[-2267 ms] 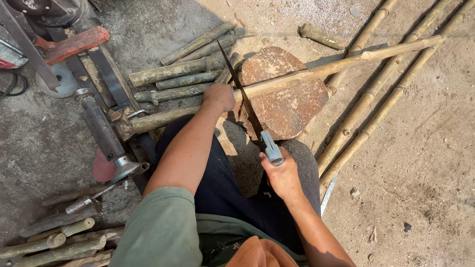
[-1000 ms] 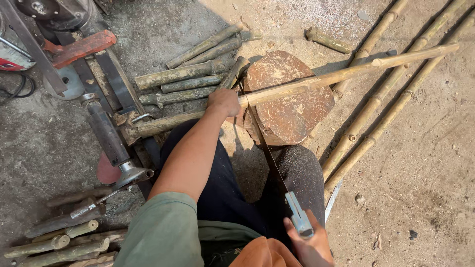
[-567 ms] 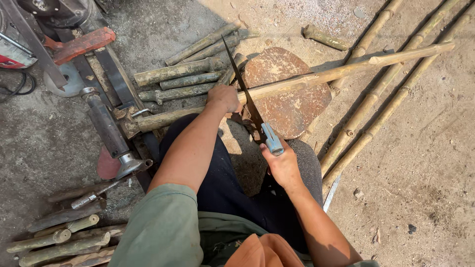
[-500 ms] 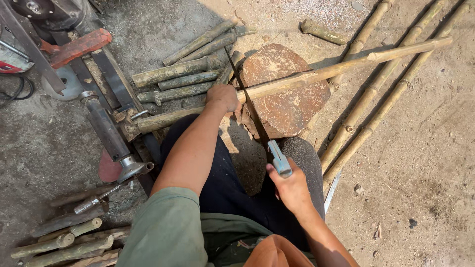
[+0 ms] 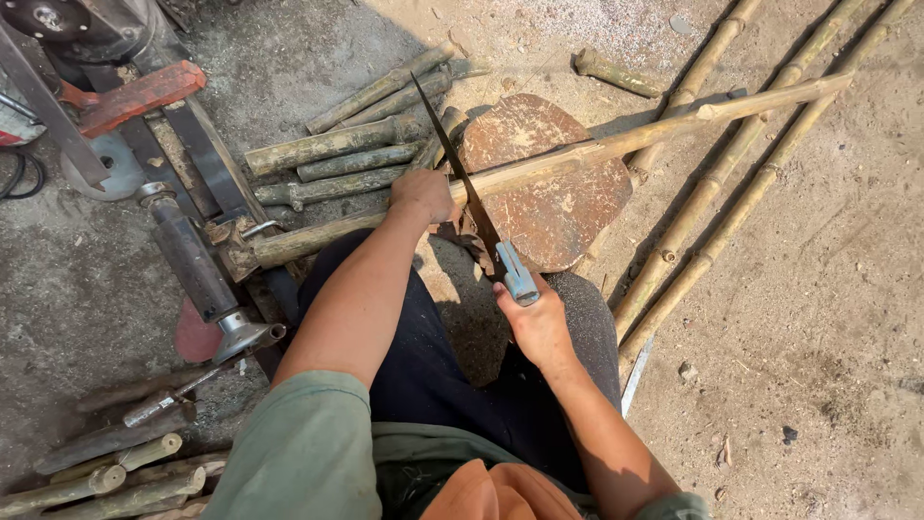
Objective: The person uses a hand saw to cut bamboo sticks into smaller pieces on a wooden block. The person holds the bamboo with one hand and saws with the other, then places the cut pieces aside.
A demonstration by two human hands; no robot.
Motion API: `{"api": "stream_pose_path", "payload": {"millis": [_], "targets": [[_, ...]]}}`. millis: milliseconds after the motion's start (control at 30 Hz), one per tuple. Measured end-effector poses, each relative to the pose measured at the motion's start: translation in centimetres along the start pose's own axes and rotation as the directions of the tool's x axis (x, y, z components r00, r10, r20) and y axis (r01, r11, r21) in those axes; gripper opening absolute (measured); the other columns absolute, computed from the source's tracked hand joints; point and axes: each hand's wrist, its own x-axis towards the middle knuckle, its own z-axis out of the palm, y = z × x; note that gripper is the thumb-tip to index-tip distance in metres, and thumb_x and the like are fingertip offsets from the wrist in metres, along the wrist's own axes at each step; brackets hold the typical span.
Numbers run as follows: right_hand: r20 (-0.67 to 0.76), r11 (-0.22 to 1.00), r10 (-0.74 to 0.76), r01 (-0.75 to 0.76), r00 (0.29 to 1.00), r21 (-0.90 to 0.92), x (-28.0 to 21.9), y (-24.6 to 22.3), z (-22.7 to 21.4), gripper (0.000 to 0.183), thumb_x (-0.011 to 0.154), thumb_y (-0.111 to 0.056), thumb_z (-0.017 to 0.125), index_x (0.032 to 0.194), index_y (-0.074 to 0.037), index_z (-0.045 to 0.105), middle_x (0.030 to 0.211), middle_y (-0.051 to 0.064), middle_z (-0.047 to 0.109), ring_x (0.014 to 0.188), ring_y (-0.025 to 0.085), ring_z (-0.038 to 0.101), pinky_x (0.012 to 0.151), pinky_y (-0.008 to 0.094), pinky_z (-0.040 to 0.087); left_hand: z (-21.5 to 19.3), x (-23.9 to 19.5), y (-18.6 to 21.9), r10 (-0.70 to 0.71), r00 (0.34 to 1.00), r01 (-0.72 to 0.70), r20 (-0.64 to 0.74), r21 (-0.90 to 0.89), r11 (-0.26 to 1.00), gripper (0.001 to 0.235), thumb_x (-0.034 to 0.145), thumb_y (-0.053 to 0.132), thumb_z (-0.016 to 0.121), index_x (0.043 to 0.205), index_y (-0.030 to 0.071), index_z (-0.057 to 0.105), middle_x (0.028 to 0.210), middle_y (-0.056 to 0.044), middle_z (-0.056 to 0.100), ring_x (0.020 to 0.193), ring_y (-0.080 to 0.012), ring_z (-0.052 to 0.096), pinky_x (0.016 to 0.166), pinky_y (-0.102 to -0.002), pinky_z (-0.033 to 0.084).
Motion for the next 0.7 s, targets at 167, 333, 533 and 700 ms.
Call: {"api": "stream_pose_path", "payload": {"millis": [167, 333, 533, 700], "targets": [[-0.013, 0.872, 0.472, -0.469, 0.881, -0.141, -14.2, 1.6, -7.9, 0.059, 0.076, -0.034, 0.084, 0.12, -0.001, 0.061, 0.085, 0.007, 0.076, 0.082, 0.014, 0.072, 0.076, 0.031, 0.054, -1.2, -0.3, 0.2, -0.057, 0.991, 0.062, 0.124, -0.039, 0.997, 0.028, 0.09, 0.018, 0.063, 0.107, 0.001, 0.078, 0.118, -0.019, 0.074, 0.106, -0.0316, 0.073, 0.094, -0.045, 0.057], [0.064, 0.887, 0.443, -0.427, 0.894, -0.174, -12.8, 2.8, -7.7, 0.039, 0.083, -0.035, 0.077, 0.099, 0.0, 0.073, 0.076, 0.012, 0.074, 0.07, 0.018, 0.07, 0.068, 0.032, 0.056, -1.1, 0.4, -0.1, -0.001, 0.994, -0.001, 0.105, 0.018, 1.0, 0.026, 0.088, 0.015, 0.062, 0.103, -0.001, 0.077, 0.117, -0.021, 0.075, 0.107, -0.0336, 0.072, 0.094, -0.044, 0.057], [0.093, 0.935, 0.351, -0.355, 0.932, 0.019, -0.4, -1.1, -0.7, 0.037, 0.088, -0.033, 0.074, 0.101, 0.001, 0.067, 0.058, 0.009, 0.062, 0.044, 0.016, 0.059, 0.046, 0.034, 0.048, -1.4, -0.1, 0.0, -0.016, 0.999, 0.016, 0.052, 0.012, 1.0, 0.026, 0.088, 0.011, 0.06, 0.104, 0.0, 0.078, 0.119, -0.021, 0.073, 0.109, -0.0352, 0.071, 0.095, -0.046, 0.056], [0.104, 0.871, 0.475, -0.451, 0.874, -0.194, -12.8, 0.9, -7.1, 0.039, 0.086, -0.038, 0.075, 0.102, -0.003, 0.072, 0.072, 0.012, 0.075, 0.067, 0.019, 0.072, 0.064, 0.035, 0.058, -2.4, -1.8, 0.7, -0.054, 0.995, 0.054, 0.078, -0.007, 0.998, 0.025, 0.088, 0.019, 0.067, 0.103, 0.001, 0.076, 0.116, -0.019, 0.072, 0.107, -0.0339, 0.071, 0.095, -0.046, 0.055]]}}
